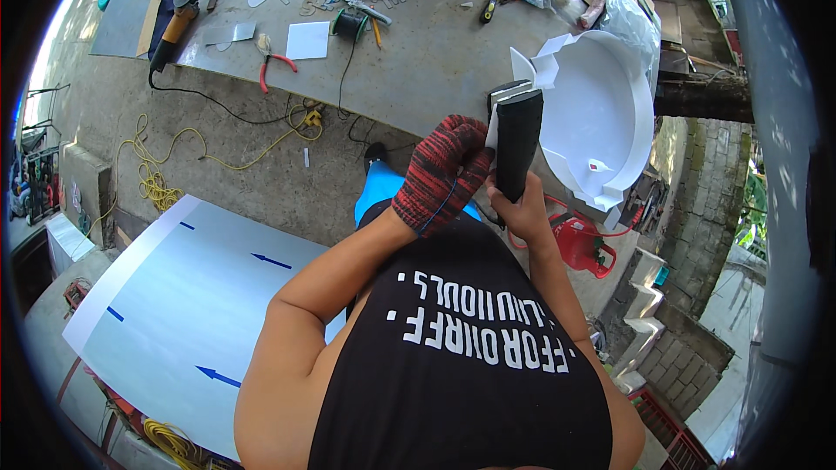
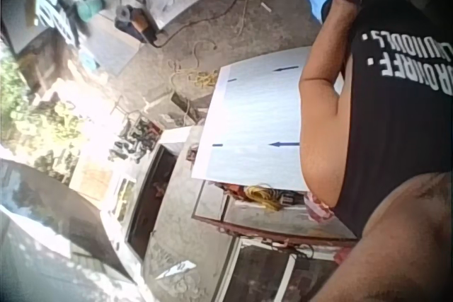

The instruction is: Assembling and gluing components of a large sign, using a heat gun to soften plastic parts for fitting.

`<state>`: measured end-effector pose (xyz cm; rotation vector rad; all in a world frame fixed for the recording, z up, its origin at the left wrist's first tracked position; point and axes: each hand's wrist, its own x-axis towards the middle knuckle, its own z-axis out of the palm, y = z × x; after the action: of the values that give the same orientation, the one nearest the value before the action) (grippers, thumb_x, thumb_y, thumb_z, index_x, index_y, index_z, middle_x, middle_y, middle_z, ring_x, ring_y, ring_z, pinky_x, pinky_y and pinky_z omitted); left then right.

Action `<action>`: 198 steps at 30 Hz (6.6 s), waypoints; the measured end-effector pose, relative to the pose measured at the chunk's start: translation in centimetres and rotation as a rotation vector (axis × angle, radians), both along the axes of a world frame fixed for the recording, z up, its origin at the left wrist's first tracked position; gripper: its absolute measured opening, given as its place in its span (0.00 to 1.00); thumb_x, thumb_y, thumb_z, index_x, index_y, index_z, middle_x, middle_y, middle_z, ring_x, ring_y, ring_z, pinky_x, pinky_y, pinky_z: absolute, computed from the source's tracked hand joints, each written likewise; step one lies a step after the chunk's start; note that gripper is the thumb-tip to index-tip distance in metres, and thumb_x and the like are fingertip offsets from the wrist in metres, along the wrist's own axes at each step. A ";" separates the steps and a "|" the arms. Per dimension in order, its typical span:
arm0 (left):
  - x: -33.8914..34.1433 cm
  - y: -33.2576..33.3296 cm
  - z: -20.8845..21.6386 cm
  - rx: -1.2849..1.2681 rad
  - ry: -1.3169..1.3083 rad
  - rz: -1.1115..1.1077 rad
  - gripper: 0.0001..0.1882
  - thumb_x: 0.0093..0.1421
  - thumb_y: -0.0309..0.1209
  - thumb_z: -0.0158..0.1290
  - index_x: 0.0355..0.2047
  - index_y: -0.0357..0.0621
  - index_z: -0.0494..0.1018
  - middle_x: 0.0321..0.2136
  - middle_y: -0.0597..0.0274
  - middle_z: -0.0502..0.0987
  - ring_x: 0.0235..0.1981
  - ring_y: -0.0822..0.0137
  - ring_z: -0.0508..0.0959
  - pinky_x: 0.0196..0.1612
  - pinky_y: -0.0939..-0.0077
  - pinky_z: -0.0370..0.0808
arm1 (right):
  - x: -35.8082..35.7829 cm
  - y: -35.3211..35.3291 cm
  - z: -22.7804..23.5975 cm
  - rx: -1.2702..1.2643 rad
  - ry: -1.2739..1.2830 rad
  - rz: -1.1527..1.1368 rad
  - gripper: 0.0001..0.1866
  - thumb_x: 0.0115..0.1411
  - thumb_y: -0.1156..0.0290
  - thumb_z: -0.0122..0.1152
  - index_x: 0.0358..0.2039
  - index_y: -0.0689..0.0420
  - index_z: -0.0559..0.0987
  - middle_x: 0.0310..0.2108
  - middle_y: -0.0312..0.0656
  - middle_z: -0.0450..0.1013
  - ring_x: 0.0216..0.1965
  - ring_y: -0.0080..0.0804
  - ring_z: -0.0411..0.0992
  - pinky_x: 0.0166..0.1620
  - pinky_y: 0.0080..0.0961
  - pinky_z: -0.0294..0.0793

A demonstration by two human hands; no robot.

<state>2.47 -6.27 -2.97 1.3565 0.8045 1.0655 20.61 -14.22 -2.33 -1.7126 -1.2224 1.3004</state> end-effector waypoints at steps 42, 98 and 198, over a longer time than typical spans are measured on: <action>-0.3 -0.4 -0.7 0.071 -0.070 0.090 0.08 0.62 0.19 0.56 0.41 0.39 0.73 0.48 0.51 0.76 0.44 0.60 0.79 0.44 0.69 0.79 | -1.0 -0.2 -1.3 0.089 -0.180 -0.104 0.09 0.61 0.72 0.68 0.37 0.63 0.79 0.29 0.36 0.77 0.31 0.19 0.73 0.37 0.23 0.74; -6.2 1.1 -7.5 -0.728 -0.306 -0.053 0.14 0.61 0.24 0.61 0.47 0.44 0.74 0.41 0.63 0.80 0.44 0.70 0.77 0.51 0.69 0.75 | 0.7 0.1 1.4 0.075 -0.407 -0.033 0.18 0.56 0.65 0.73 0.37 0.62 0.74 0.28 0.52 0.78 0.31 0.49 0.81 0.34 0.34 0.77; -5.7 7.0 0.4 -0.221 0.381 -0.348 0.28 0.49 0.38 0.72 0.49 0.41 0.79 0.39 0.54 0.84 0.43 0.64 0.83 0.50 0.67 0.78 | 2.7 -1.2 -0.4 -0.021 -0.161 0.058 0.24 0.62 0.51 0.70 0.41 0.62 0.78 0.25 0.42 0.74 0.25 0.29 0.72 0.32 0.26 0.70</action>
<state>-3.20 0.69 -2.56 1.4613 0.8919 0.4383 23.34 -15.43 -2.69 -1.8387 -1.3627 1.2317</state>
